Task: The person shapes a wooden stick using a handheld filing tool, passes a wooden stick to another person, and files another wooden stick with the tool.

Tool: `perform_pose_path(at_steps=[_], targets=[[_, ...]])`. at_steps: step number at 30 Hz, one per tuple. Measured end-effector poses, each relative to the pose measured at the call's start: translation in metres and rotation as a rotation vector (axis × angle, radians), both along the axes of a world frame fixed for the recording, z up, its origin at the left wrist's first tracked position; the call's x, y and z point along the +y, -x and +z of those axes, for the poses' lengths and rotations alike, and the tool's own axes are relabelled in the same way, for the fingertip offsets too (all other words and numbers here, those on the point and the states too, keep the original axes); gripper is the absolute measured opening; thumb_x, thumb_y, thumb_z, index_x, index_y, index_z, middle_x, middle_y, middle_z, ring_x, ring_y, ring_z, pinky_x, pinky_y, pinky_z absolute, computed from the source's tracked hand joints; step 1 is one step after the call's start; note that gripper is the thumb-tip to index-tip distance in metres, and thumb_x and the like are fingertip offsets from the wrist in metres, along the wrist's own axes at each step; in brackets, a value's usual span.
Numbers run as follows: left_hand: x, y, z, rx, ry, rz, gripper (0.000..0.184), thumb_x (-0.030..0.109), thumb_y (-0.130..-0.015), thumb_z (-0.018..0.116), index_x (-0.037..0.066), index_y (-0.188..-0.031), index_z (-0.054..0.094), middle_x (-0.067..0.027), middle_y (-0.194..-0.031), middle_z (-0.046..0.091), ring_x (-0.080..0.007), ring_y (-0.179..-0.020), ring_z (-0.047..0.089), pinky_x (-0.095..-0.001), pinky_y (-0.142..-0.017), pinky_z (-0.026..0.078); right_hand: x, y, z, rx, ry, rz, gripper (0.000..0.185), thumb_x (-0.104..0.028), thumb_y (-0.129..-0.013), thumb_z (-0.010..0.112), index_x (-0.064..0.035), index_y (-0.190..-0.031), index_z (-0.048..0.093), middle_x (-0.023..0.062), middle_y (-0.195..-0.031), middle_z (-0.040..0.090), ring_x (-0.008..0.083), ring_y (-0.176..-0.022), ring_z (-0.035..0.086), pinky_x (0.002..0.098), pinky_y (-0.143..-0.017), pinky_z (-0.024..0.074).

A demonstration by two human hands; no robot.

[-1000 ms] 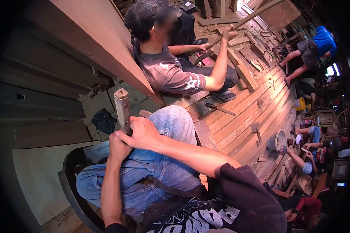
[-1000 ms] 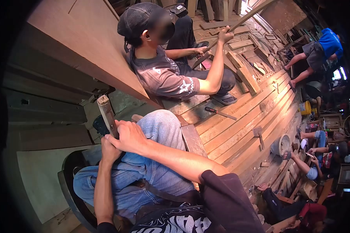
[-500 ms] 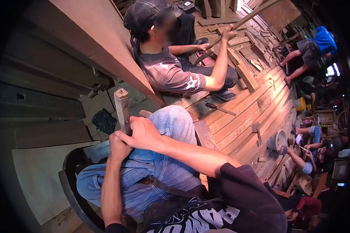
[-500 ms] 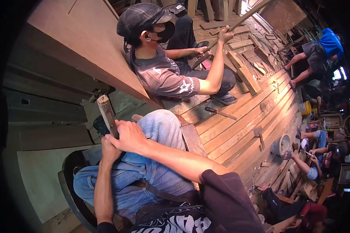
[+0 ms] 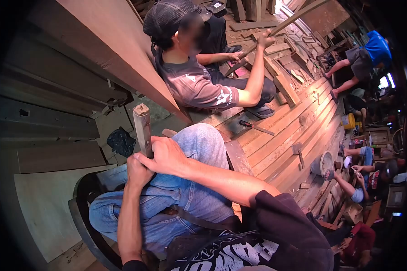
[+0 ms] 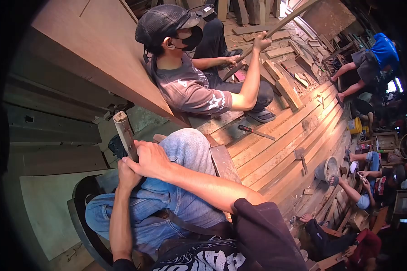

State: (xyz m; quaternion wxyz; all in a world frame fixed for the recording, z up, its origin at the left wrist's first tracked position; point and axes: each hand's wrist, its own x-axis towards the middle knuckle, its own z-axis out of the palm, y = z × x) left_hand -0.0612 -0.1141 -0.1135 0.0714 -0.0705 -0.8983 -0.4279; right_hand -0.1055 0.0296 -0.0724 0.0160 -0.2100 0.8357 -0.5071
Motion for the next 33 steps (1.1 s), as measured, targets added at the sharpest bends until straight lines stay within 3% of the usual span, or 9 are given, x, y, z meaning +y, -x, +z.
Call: perform_pose_path(at_steps=[33], targets=[[-0.0002,0.0012,0.0026,-0.031,-0.01,-0.004,0.016,0.013,-0.074,0.068,0.0,-0.081,0.063,-0.0208,-0.071,0.064,-0.0394,-0.068,0.066,-0.0435,-0.057,0.051,0.0008,0.0021,0.0038,-0.03,-0.025,0.007,0.056,-0.045,-0.077,0.072,0.0061,-0.064,0.053,0.0226,-0.059,0.056,0.0405,-0.057,0.061,0.0462,-0.054,0.0485]])
